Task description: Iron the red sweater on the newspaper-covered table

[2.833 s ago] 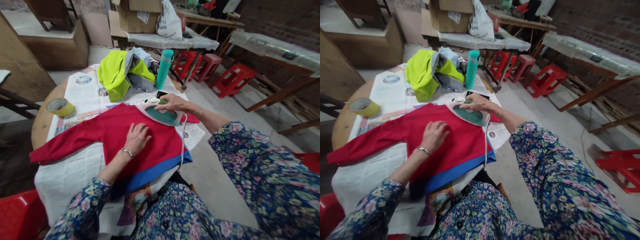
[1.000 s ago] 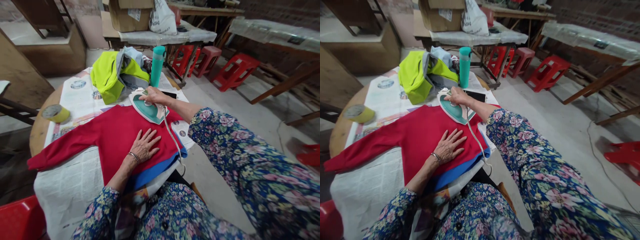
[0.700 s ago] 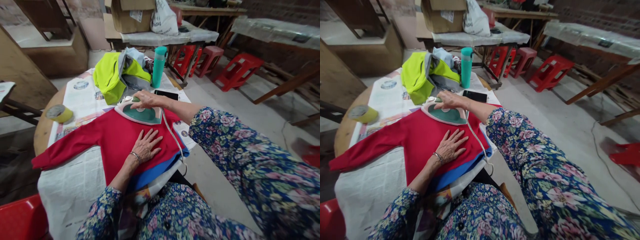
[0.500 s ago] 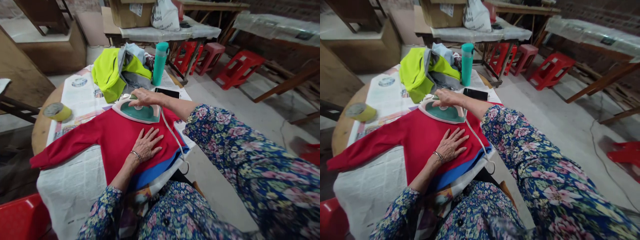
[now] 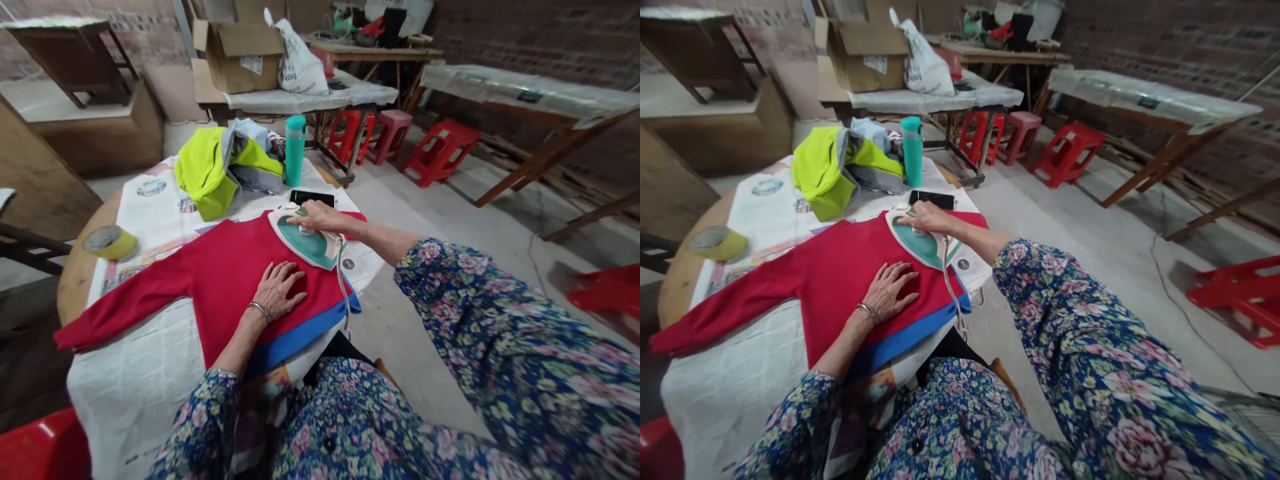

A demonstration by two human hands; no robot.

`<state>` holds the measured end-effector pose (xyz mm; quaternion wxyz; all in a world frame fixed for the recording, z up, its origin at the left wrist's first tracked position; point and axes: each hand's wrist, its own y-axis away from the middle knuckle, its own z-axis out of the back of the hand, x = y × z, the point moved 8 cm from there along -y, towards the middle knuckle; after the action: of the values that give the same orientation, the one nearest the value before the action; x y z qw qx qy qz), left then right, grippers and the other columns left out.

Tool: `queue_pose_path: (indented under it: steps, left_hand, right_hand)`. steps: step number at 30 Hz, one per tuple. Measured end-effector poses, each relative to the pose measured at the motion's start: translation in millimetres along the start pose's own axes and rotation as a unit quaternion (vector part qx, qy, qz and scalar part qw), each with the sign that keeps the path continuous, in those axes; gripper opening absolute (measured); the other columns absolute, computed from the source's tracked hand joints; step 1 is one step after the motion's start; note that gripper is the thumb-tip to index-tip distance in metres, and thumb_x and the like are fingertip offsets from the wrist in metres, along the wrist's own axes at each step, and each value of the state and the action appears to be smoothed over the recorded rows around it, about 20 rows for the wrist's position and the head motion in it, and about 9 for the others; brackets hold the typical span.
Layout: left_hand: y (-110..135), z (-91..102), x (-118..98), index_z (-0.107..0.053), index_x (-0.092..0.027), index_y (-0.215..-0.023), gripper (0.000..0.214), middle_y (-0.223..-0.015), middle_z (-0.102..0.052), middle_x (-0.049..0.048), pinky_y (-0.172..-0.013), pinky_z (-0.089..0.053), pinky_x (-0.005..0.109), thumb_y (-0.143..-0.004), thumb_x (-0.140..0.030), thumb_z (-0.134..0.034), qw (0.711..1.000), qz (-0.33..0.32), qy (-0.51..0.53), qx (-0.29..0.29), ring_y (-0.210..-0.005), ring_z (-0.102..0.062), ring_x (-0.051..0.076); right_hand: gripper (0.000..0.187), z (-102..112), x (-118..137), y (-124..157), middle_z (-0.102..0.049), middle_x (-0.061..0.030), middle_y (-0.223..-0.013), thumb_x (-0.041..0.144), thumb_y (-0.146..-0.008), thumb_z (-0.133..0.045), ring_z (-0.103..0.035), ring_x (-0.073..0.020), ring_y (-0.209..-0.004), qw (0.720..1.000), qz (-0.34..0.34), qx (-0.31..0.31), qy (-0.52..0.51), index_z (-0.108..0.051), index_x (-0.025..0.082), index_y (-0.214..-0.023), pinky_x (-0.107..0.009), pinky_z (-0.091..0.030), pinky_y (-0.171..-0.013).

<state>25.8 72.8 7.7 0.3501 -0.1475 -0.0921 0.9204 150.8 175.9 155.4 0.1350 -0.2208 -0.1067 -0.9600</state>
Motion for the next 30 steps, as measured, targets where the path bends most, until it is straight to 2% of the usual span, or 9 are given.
queue_pose_path:
  steps: [3, 6, 9, 13, 15, 19, 25, 28, 30]
  left_hand:
    - [-2, 4.7, 5, -0.07, -0.02, -0.128, 0.046, -0.136, -0.068, 0.0169, -0.12, -0.049, 0.055, -0.098, -0.055, -0.065, 1.0, 0.019, 0.003, -0.013, -0.128, -0.063, 0.033]
    - [-3, 4.9, 12, -0.068, -0.017, -0.119, 0.051, -0.129, -0.068, 0.0199, -0.112, -0.055, 0.053, -0.096, -0.062, -0.066, 0.999, 0.036, 0.0, -0.024, -0.122, -0.064, 0.035]
    - [-4, 3.2, 20, -0.063, -0.016, -0.128, 0.062, -0.138, -0.065, 0.0218, -0.114, -0.053, 0.056, -0.096, -0.069, -0.063, 0.998, 0.044, -0.002, -0.041, -0.13, -0.062, 0.037]
    - [-4, -1.0, 27, -0.05, -0.015, -0.155, 0.077, -0.157, -0.059, 0.0234, -0.122, -0.046, 0.056, -0.099, -0.068, -0.056, 0.998, 0.042, -0.02, -0.038, -0.147, -0.056, 0.036]
    - [-4, -3.1, 28, -0.046, -0.015, -0.161, 0.075, -0.163, -0.055, 0.0231, -0.125, -0.044, 0.054, -0.103, -0.062, -0.05, 0.998, 0.04, -0.041, -0.024, -0.151, -0.053, 0.035]
    - [-6, -3.0, 25, -0.055, -0.022, -0.16, 0.06, -0.167, -0.054, 0.0177, -0.127, -0.042, 0.053, -0.107, -0.048, -0.044, 0.995, 0.034, -0.097, 0.005, -0.156, -0.05, 0.032]
    - [0, -2.4, 9, -0.054, -0.028, -0.163, 0.062, -0.172, -0.047, 0.0166, -0.126, -0.04, 0.062, -0.104, -0.05, -0.055, 0.99, 0.049, -0.114, 0.067, -0.16, -0.043, 0.036]
    - [15, -11.9, -18, -0.047, -0.027, -0.167, 0.069, -0.174, -0.043, 0.0185, -0.126, -0.038, 0.067, -0.104, -0.055, -0.056, 0.99, 0.029, -0.1, 0.096, -0.162, -0.04, 0.038]
    - [27, -19.2, -44, -0.043, -0.029, -0.169, 0.069, -0.175, -0.042, 0.0178, -0.126, -0.036, 0.07, -0.106, -0.054, -0.054, 0.992, 0.001, -0.093, 0.09, -0.162, -0.04, 0.038]
  right_hand:
    - [0.044, -8, -19, 25, -0.063, -0.0013, -0.064, 0.055, -0.105, -0.065, -0.067, -0.0192, -0.073, 0.999, -0.01, 0.003, -0.031, -0.062, 0.02, -0.079, -0.025, -0.042, -0.065]
    - [0.048, -18, -39, 47, -0.069, -0.0058, -0.069, 0.064, -0.104, -0.061, -0.071, -0.0235, -0.08, 0.999, -0.038, 0.009, -0.03, -0.063, 0.022, -0.08, -0.027, -0.045, -0.069]
    - [0.044, -25, -48, 71, -0.074, -0.008, -0.077, 0.064, -0.103, -0.061, -0.073, -0.0249, -0.083, 0.998, -0.056, 0.018, -0.023, -0.065, 0.023, -0.087, -0.028, -0.045, -0.069]
    - [0.035, -35, -52, 112, -0.077, -0.0093, -0.089, 0.057, -0.101, -0.066, -0.074, -0.0253, -0.086, 0.997, -0.067, 0.037, -0.007, -0.067, 0.023, -0.093, -0.029, -0.045, -0.068]
    - [0.03, -39, -54, 133, -0.079, -0.0115, -0.098, 0.053, -0.098, -0.07, -0.074, -0.0263, -0.092, 0.997, -0.061, 0.041, -0.001, -0.069, 0.023, -0.095, -0.029, -0.046, -0.07]
    - [0.028, -47, -58, 169, -0.079, -0.0127, -0.102, 0.049, -0.095, -0.071, -0.072, -0.0249, -0.089, 0.996, -0.043, 0.068, -0.038, -0.071, 0.022, -0.102, -0.03, -0.048, -0.071]
    - [0.026, -33, -73, 195, -0.075, -0.0083, -0.086, 0.051, -0.095, -0.068, -0.069, -0.0226, -0.075, 0.991, -0.07, 0.056, -0.097, -0.069, 0.025, -0.092, -0.032, -0.049, -0.066]
    - [0.029, -19, -79, 187, -0.071, -0.0062, -0.077, 0.052, -0.1, -0.061, -0.065, -0.0206, -0.063, 0.989, -0.097, 0.026, -0.108, -0.065, 0.025, -0.091, -0.032, -0.048, -0.061]
    - [0.028, -10, -77, 175, -0.071, -0.0054, -0.076, 0.05, -0.1, -0.062, -0.064, -0.0195, -0.061, 0.99, -0.101, -0.001, -0.103, -0.064, 0.024, -0.092, -0.031, -0.048, -0.06]
